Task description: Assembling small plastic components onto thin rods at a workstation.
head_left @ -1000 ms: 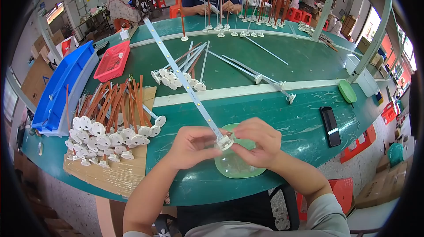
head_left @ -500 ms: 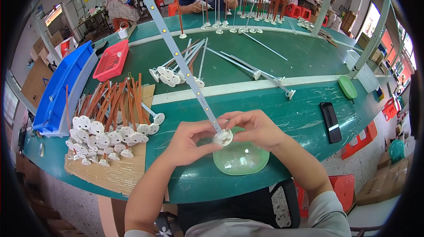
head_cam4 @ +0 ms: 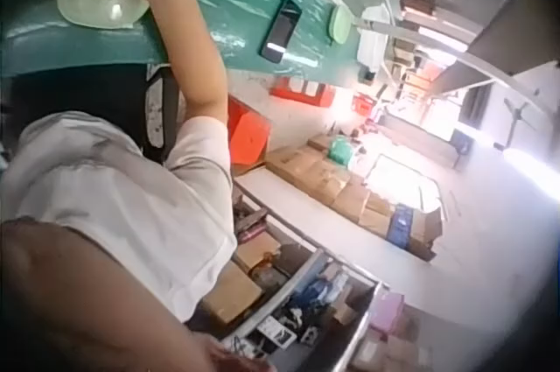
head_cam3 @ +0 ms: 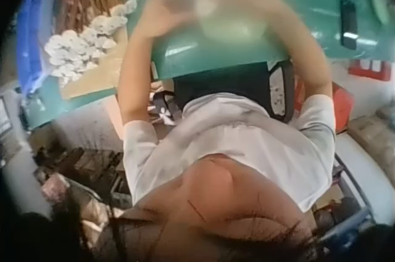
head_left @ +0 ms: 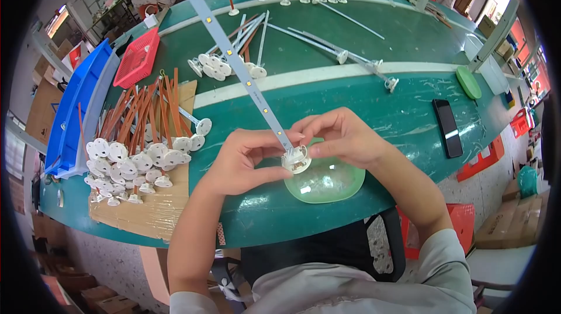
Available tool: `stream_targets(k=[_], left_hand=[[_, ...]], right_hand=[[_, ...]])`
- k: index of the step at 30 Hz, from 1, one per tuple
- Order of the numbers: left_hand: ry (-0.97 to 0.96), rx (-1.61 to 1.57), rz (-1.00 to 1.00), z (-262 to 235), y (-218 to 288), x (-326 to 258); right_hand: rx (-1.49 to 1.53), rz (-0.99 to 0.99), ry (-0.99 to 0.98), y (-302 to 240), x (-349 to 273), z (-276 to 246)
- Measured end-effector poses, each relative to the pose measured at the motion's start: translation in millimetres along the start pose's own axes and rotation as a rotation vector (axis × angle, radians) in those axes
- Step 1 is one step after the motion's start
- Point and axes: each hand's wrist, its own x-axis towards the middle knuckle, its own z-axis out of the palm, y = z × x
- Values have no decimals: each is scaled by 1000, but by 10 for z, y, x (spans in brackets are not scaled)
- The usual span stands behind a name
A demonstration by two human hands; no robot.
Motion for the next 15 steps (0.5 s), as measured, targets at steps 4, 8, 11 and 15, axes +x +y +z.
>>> stream_targets(k=[4,8,11,15], left_hand=[[-66,-21,26,-5,-101,-28],[-73,-101,2,0,-118,-16],[-51,-159,26,33,-127,-13],[-82,-144,10,42,-131,-21]], right_hand=[[-90,13,-3,14,7,34],[-34,18,22,-21,5,83],[-80,-8,-31,21,-13,33],[-38,12,-64,40,-12,22]])
